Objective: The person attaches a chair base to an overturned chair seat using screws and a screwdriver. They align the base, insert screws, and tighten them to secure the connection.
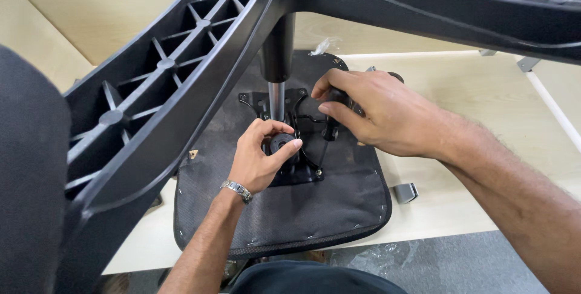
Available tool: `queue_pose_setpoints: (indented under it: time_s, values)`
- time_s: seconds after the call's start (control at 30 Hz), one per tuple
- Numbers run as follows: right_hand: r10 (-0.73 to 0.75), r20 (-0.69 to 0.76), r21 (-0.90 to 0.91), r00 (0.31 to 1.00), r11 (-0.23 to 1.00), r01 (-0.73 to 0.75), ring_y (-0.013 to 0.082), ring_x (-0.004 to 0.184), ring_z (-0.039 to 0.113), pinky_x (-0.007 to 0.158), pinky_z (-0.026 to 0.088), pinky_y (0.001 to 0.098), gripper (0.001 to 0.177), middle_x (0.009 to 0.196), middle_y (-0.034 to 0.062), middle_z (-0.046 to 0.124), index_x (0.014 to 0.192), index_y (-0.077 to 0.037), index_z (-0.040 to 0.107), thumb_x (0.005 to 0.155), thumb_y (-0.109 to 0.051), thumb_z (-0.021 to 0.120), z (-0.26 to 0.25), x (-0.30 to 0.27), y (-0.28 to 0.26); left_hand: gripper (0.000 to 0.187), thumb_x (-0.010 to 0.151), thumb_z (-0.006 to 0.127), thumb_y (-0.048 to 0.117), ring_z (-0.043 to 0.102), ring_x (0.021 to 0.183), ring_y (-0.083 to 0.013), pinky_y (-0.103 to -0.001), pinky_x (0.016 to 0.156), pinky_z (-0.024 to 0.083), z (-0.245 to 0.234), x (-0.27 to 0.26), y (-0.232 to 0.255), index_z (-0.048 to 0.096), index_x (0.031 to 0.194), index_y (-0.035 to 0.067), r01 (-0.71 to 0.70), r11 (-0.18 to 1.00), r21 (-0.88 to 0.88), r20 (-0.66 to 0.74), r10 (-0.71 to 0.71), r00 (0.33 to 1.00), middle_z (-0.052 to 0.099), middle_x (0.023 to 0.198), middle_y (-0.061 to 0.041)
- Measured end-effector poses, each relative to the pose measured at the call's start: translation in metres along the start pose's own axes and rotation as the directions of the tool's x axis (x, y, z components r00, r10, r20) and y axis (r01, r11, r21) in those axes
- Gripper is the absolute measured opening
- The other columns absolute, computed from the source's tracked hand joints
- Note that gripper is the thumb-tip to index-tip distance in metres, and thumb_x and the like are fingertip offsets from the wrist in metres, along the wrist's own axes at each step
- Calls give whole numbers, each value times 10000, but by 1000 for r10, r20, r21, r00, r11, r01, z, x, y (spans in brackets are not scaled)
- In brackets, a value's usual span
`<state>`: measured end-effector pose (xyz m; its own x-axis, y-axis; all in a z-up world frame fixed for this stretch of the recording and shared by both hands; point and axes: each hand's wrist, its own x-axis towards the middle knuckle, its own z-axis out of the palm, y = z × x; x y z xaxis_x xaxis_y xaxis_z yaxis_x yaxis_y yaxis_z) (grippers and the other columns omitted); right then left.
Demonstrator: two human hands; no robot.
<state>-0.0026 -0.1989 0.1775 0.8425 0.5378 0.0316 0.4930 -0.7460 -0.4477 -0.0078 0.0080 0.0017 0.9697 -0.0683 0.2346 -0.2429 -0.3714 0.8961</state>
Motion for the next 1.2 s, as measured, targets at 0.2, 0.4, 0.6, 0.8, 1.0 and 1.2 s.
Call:
queue_pose_setpoints:
  time_s: [0.2,0.4,0.6,0.8,1.0,1.2]
  values:
    - [-58,-34,29,998,998,59,227,652,744,611,551,392,234,784,91,769,1058,-85,712,938,-273,638,2,1,-1,292,809,835,316,666,881,-145,-314,806,563,-1,2,-3,751,985,100,-43,999,-5,-6,43,999,655,955,-24]
    - [124,16,-48,992,991,-124,227,551,724,551,561,410,312,702,91,739,1082,-135,743,934,-395,655,0,5,-10,296,800,832,330,645,846,-141,-317,763,561,-3,-1,-2,750,973,106,40,999,3,14,-40,999,623,937,-19]
    - [212,15,-384,977,904,-190,268,596,702,657,548,433,468,629,100,723,1005,-174,782,928,-592,587,-3,11,-13,296,814,827,349,636,856,-130,-305,772,554,-3,-2,0,751,977,113,40,999,27,10,-40,999,611,933,-11]
    - [307,102,-413,946,878,-241,266,709,732,734,551,457,406,619,78,736,1068,-185,716,933,-550,603,-2,8,-7,302,802,831,351,624,840,-140,-320,763,543,-1,-3,-1,758,980,118,20,999,26,-9,-20,1000,617,913,-16]
    - [-135,85,-216,987,965,151,327,804,721,699,534,480,377,852,75,734,1078,-80,642,798,-292,780,-2,2,8,291,805,835,333,653,898,-148,-323,807,549,0,-3,-1,757,982,115,-21,1000,23,-25,22,999,643,942,-18]
    - [271,119,-405,955,891,-203,334,802,727,776,544,480,480,733,160,716,1063,-84,659,840,-492,776,-3,14,-5,307,792,834,338,660,885,-157,-330,792,554,1,-5,0,758,988,115,9,1000,22,-28,-9,1000,644,938,-24]
